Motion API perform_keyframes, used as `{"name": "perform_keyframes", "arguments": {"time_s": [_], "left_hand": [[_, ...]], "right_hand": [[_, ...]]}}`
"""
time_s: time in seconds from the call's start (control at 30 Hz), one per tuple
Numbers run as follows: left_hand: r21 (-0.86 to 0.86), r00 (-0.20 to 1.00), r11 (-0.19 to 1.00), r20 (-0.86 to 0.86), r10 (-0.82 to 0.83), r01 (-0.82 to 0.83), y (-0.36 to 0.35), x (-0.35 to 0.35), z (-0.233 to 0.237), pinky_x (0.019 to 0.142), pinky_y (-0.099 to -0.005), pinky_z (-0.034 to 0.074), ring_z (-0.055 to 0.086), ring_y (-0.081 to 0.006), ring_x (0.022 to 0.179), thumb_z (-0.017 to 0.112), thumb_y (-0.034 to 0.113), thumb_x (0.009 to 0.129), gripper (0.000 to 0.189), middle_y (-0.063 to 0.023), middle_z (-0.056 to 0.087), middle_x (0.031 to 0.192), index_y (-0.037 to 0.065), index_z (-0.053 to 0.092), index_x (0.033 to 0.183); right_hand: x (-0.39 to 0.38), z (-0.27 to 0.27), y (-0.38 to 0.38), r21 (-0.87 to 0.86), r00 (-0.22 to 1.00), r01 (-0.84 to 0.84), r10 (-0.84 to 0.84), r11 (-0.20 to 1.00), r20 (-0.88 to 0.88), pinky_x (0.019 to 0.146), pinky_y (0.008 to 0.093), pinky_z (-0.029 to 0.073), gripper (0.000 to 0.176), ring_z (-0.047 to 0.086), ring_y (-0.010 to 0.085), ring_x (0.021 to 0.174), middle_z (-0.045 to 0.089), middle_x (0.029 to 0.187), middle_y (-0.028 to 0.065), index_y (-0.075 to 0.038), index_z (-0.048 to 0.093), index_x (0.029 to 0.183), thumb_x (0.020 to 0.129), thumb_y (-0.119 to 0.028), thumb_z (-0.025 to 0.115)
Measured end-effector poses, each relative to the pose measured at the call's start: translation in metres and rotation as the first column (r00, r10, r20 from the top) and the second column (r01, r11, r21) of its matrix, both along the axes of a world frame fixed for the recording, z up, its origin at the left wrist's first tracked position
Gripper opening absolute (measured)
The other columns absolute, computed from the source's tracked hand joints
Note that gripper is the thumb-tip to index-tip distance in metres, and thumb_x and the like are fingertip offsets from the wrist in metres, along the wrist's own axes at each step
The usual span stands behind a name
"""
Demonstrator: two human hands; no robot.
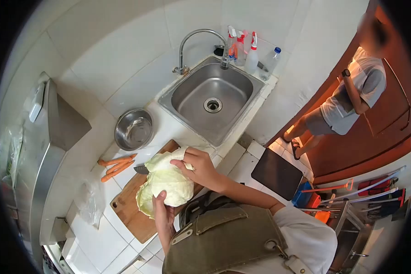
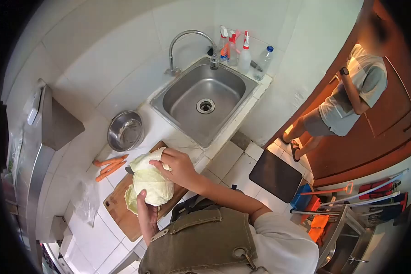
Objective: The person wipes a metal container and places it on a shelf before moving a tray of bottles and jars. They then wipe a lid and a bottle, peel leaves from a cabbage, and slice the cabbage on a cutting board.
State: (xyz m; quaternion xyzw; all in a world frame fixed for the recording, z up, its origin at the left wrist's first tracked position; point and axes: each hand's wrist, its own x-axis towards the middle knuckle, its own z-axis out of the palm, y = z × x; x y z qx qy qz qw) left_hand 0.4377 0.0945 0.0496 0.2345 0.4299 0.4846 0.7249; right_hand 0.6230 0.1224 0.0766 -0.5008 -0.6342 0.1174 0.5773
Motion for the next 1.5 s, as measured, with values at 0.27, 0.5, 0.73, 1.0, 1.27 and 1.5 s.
{"name": "perform_keyframes", "arguments": {"time_s": [0.27, 0.5, 0.73, 1.0, 1.27, 1.5], "left_hand": [[0.112, 0.999, 0.993, -0.001, 0.038, -0.037, -0.011, -0.008, 0.002, 0.089, -0.0410, 0.053, 0.056, -0.0294, 0.114, 0.066, 0.014, 0.079, 0.071, -0.0180, 0.049, 0.130, -0.003, 0.031, 0.138], [0.105, 0.974, 0.969, -0.006, 0.225, -0.223, -0.022, -0.014, 0.021, 0.098, -0.0373, 0.045, 0.051, -0.0259, 0.120, 0.071, 0.012, 0.077, 0.071, -0.0170, 0.051, 0.130, -0.004, 0.035, 0.136], [0.455, 0.802, 0.886, -0.493, 0.336, -0.091, -0.024, -0.050, 0.031, 0.089, -0.0348, 0.050, 0.064, -0.0240, 0.101, 0.084, 0.018, 0.062, 0.076, -0.0165, 0.063, 0.112, -0.006, 0.049, 0.126], [0.490, 0.344, 0.848, -0.846, 0.408, 0.200, -0.036, -0.056, 0.072, 0.080, -0.0369, 0.054, 0.068, -0.0302, 0.093, 0.085, 0.031, 0.049, 0.085, -0.0185, 0.067, 0.107, 0.002, 0.057, 0.125], [0.705, 0.267, 0.695, -0.704, 0.658, 0.143, -0.044, -0.055, 0.077, 0.084, -0.0351, 0.052, 0.065, -0.0283, 0.096, 0.084, 0.023, 0.050, 0.081, -0.0189, 0.064, 0.107, -0.002, 0.055, 0.120], [0.845, 0.186, 0.518, -0.535, 0.824, 0.134, -0.024, -0.061, 0.074, 0.091, -0.0392, 0.048, 0.059, -0.0323, 0.106, 0.085, 0.022, 0.053, 0.076, -0.0185, 0.059, 0.113, 0.000, 0.053, 0.118]], "right_hand": [[-0.010, 0.006, 0.010, -0.067, 0.984, -0.077, 0.065, 0.995, -0.169, 0.064, 0.0327, 0.050, 0.015, 0.065, 0.0267, 0.070, 0.066, 0.081, 0.0137, 0.000, 0.068, 0.095, 0.084, -0.011, 0.069], [-0.020, 0.013, 0.013, -0.111, 0.872, -0.460, 0.426, 0.881, -0.240, 0.078, 0.0310, 0.048, 0.027, 0.061, 0.0191, 0.090, 0.064, 0.100, 0.0125, 0.002, 0.064, 0.105, 0.083, -0.013, 0.070], [-0.014, 0.021, 0.029, -0.241, 0.559, -0.825, 0.672, 0.511, -0.487, 0.102, 0.0429, 0.038, 0.085, 0.045, 0.0292, 0.124, 0.042, 0.137, 0.0142, -0.006, 0.028, 0.143, 0.077, -0.027, 0.077], [-0.057, 0.052, 0.048, -0.420, 0.498, -0.778, 0.866, 0.468, 0.044, 0.096, 0.0383, 0.043, 0.055, 0.056, 0.0297, 0.111, 0.059, 0.119, 0.0150, -0.007, 0.053, 0.127, 0.081, -0.031, 0.073], [-0.078, 0.053, 0.046, -0.396, 0.502, -0.826, 0.843, 0.401, -0.194, 0.085, 0.0298, 0.047, 0.033, 0.062, 0.0162, 0.094, 0.067, 0.105, 0.0107, 0.000, 0.062, 0.115, 0.095, -0.026, 0.056], [-0.095, 0.047, 0.038, -0.315, 0.669, -0.740, 0.696, 0.594, -0.261, 0.078, 0.0286, 0.048, 0.031, 0.062, 0.0144, 0.085, 0.068, 0.092, 0.0125, 0.000, 0.063, 0.111, 0.096, -0.026, 0.055]]}}
